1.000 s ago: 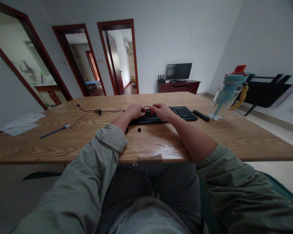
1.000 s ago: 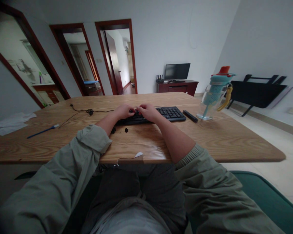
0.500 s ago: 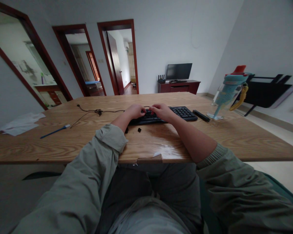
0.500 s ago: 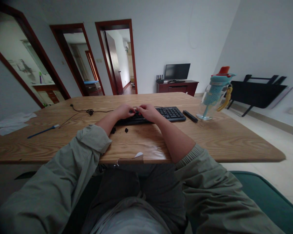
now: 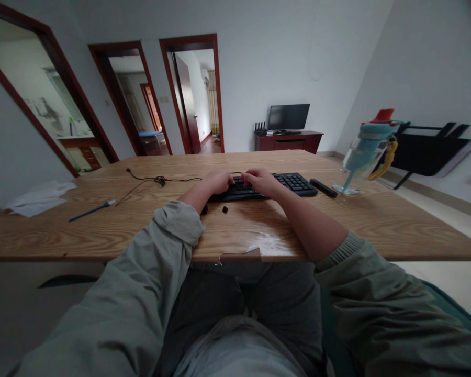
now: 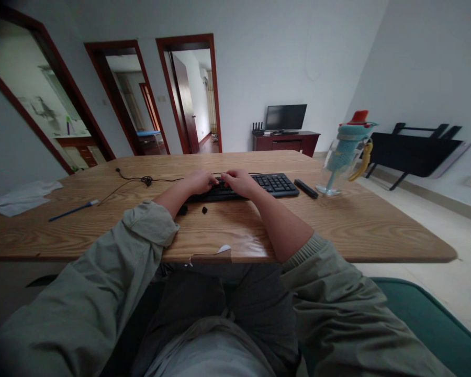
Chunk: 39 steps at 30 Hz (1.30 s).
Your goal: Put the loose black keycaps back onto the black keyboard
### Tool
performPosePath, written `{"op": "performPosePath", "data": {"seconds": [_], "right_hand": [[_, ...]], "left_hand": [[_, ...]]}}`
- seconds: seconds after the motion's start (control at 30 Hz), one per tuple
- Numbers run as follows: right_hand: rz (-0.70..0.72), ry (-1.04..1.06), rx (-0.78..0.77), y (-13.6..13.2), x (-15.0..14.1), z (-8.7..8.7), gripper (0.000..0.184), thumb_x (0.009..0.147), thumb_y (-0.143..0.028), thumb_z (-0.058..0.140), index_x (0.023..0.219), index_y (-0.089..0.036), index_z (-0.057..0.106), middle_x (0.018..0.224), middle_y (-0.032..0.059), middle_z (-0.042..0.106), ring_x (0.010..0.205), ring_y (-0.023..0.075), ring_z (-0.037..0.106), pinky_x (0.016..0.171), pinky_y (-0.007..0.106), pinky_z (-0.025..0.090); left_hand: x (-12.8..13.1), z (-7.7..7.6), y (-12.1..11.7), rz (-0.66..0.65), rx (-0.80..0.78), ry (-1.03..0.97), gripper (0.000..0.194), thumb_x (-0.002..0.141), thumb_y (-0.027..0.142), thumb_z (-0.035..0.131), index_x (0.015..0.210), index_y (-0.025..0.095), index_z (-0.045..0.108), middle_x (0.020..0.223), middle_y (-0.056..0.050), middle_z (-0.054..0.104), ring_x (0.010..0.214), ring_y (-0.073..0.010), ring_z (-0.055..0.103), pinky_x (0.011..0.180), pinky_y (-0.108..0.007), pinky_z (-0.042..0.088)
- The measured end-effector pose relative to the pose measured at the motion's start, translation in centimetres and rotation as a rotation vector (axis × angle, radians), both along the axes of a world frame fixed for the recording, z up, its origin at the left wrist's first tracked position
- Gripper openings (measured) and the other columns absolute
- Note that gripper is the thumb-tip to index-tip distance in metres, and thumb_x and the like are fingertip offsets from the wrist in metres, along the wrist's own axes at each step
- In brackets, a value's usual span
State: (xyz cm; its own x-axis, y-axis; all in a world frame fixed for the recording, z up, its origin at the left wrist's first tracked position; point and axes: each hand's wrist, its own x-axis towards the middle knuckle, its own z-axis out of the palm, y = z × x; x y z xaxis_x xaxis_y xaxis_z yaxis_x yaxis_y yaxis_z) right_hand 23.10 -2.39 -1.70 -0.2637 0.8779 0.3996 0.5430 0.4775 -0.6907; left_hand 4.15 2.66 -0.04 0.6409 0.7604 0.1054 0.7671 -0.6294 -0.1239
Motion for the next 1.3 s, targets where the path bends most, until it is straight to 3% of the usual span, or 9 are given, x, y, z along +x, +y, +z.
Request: {"op": "performPosePath", "data": {"seconds": [0.33,0.57,0.73,0.97,1.17,1.3], "right_hand": [[-0.043,-0.014,-0.008,0.5,0.5,-0.7,0.045,0.085,-0.048,0.044,0.090,-0.011,0.069,0.070,0.0028,0.063,0.060,0.0126,0.046,0.059,0.026,0.034],[-0.114,-0.041,0.005,0.5,0.6,-0.8,0.040,0.085,-0.043,0.046,0.087,-0.011,0.070,0.071,0.0044,0.065,0.064,0.0147,0.050,0.062,0.027,0.035],[-0.112,-0.075,0.015,0.8,1.0,-1.0,0.039,0.086,-0.044,0.045,0.082,-0.012,0.068,0.068,0.0029,0.063,0.063,0.0138,0.050,0.062,0.026,0.036],[-0.103,-0.147,0.052,0.7,1.4,-0.8,0.040,0.086,-0.047,0.045,0.072,-0.015,0.063,0.060,0.0001,0.056,0.061,0.0140,0.048,0.059,0.026,0.033],[-0.086,-0.151,0.035,0.5,1.3,-0.9,0.040,0.085,-0.048,0.044,0.071,-0.015,0.060,0.059,-0.0009,0.054,0.059,0.0130,0.045,0.058,0.026,0.032],[-0.091,-0.163,0.045,0.3,1.1,-0.8,0.040,0.085,-0.048,0.045,0.072,-0.015,0.062,0.060,-0.0004,0.055,0.060,0.0134,0.046,0.058,0.026,0.032]], "left_hand": [[0.4,-1.1,0.7,0.094,0.007,-0.028,0.041,0.076,0.018,0.057,0.114,0.028,0.071,0.101,-0.008,0.072,0.088,-0.0238,0.065,0.076,-0.030,0.045],[0.8,-1.3,-0.2,0.054,0.018,-0.007,0.042,0.078,0.017,0.055,0.117,0.025,0.069,0.105,-0.009,0.071,0.093,-0.0245,0.064,0.081,-0.031,0.046],[0.8,-0.9,-0.8,0.036,0.031,0.028,0.042,0.078,0.017,0.054,0.116,0.025,0.069,0.110,-0.009,0.070,0.094,-0.0245,0.064,0.081,-0.031,0.047],[-0.5,-0.3,-1.1,0.026,0.116,-0.132,0.044,0.081,0.017,0.050,0.120,0.026,0.067,0.115,-0.006,0.069,0.100,-0.0214,0.063,0.085,-0.027,0.047],[-0.6,-1.2,-0.8,0.041,0.017,-0.098,0.045,0.077,0.014,0.050,0.118,0.024,0.068,0.118,-0.006,0.068,0.102,-0.0212,0.063,0.087,-0.027,0.047],[0.1,-0.8,-0.9,0.051,-0.013,-0.052,0.047,0.076,0.013,0.053,0.118,0.025,0.068,0.118,-0.007,0.068,0.098,-0.0225,0.064,0.084,-0.029,0.048]]}}
